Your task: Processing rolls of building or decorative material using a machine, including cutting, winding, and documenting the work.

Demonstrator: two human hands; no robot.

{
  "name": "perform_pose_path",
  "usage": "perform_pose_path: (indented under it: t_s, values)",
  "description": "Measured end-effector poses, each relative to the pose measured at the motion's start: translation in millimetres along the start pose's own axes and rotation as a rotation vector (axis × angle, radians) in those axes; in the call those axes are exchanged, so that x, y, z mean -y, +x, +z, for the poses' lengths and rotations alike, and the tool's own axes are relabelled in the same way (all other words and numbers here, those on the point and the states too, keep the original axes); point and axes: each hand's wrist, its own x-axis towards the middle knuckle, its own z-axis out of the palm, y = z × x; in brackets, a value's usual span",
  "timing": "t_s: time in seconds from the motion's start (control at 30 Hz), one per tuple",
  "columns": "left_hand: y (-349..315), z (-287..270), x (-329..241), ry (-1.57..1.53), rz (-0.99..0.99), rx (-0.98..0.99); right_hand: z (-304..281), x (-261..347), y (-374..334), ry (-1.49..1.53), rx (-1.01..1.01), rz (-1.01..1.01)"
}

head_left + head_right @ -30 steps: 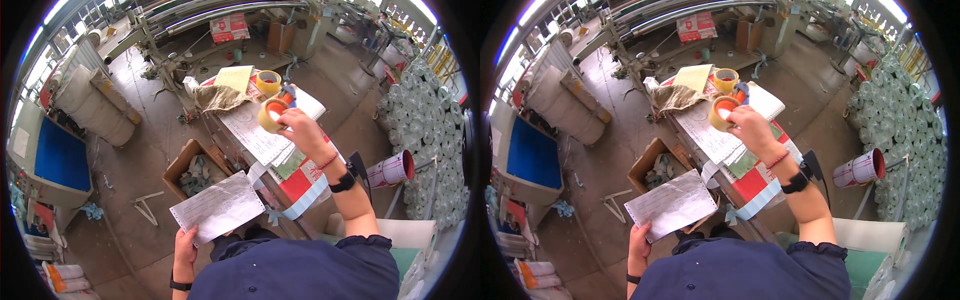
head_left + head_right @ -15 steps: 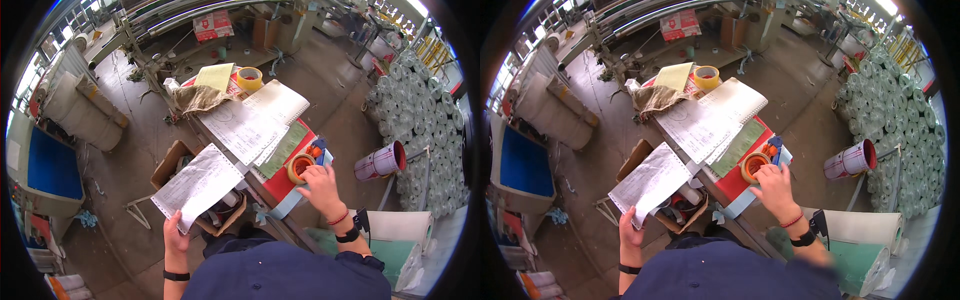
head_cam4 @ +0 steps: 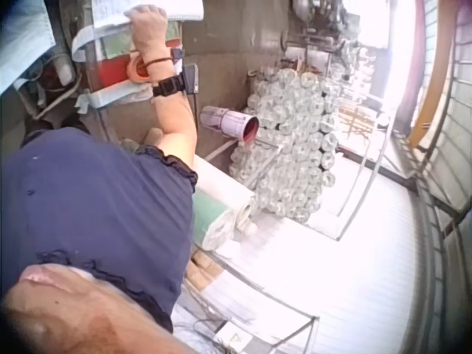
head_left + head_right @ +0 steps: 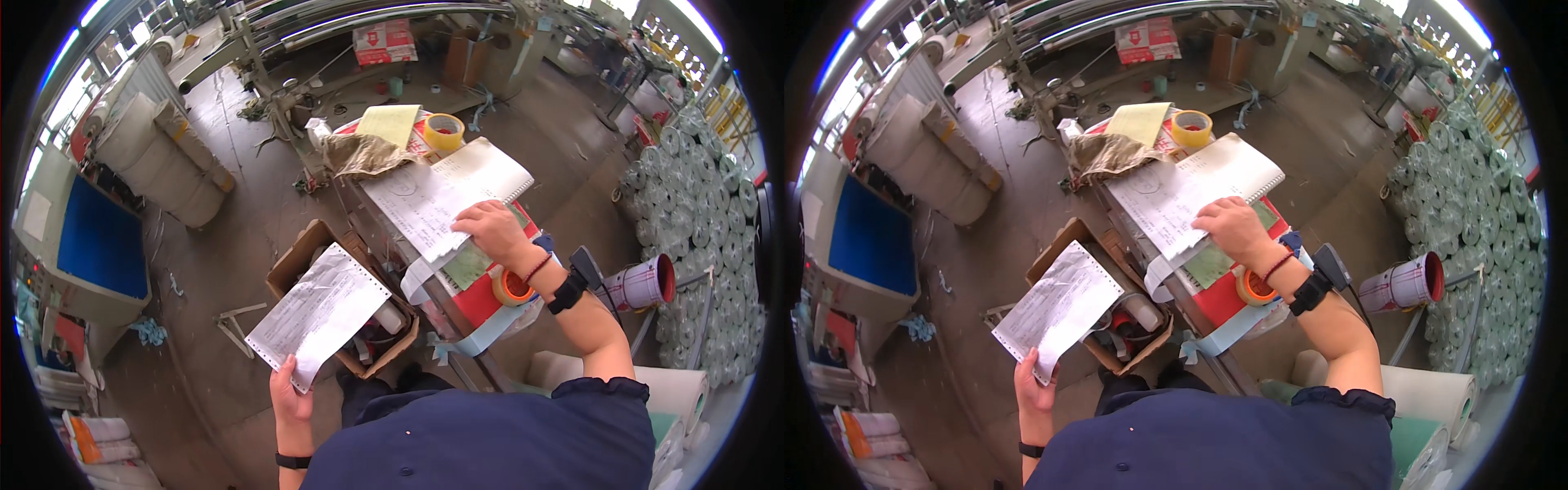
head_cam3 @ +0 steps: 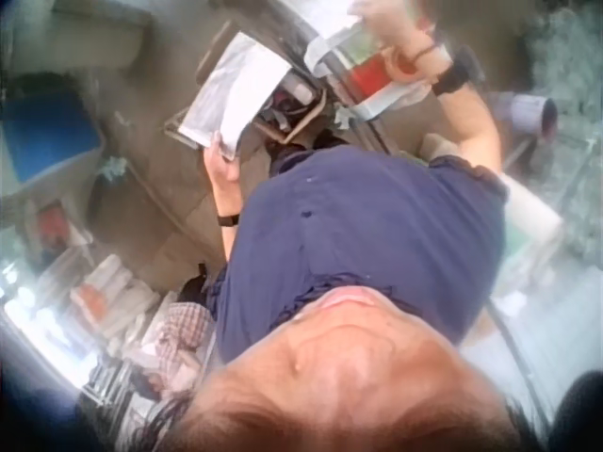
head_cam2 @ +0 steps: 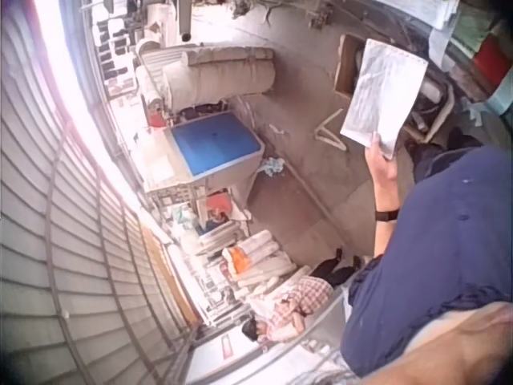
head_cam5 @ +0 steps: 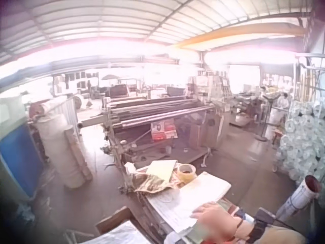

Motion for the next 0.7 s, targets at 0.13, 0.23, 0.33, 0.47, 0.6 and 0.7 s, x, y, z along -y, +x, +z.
perform_pose_path:
  t_s: [0.13, 0.23, 0.33, 0.47, 0.6, 0.7]
  values:
    - [-5.2, -25.0, 1.3, -0.034, 0.084, 0.029, -15.2, -1.0, 16.0, 0.008, -0.03, 0.142]
    - [-7.3, -24.7, 1.2, -0.017, 0.147, -0.021, -36.9, 14.9, 22.3, 0.228, -0.25, 0.355]
    - [-10.3, -12.4, 1.8, -0.049, 0.307, 0.034, -60.6, 71.1, 29.4, 0.76, -0.164, 0.618]
    - [-17.7, 11.5, -5.6, 0.02, 0.379, 0.135, -27.8, 158.4, 29.5, 0.917, -0.159, 0.528]
    - [-36.8, 14.3, -12.5, -0.026, 0.301, 0.211, 6.0, 281.8, 45.9, 0.672, -0.102, 0.187]
    - [-45.7, -8.3, -10.3, -0.171, 0.122, 0.352, 39.3, 345.6, 48.9, 0.813, 0.088, 0.139]
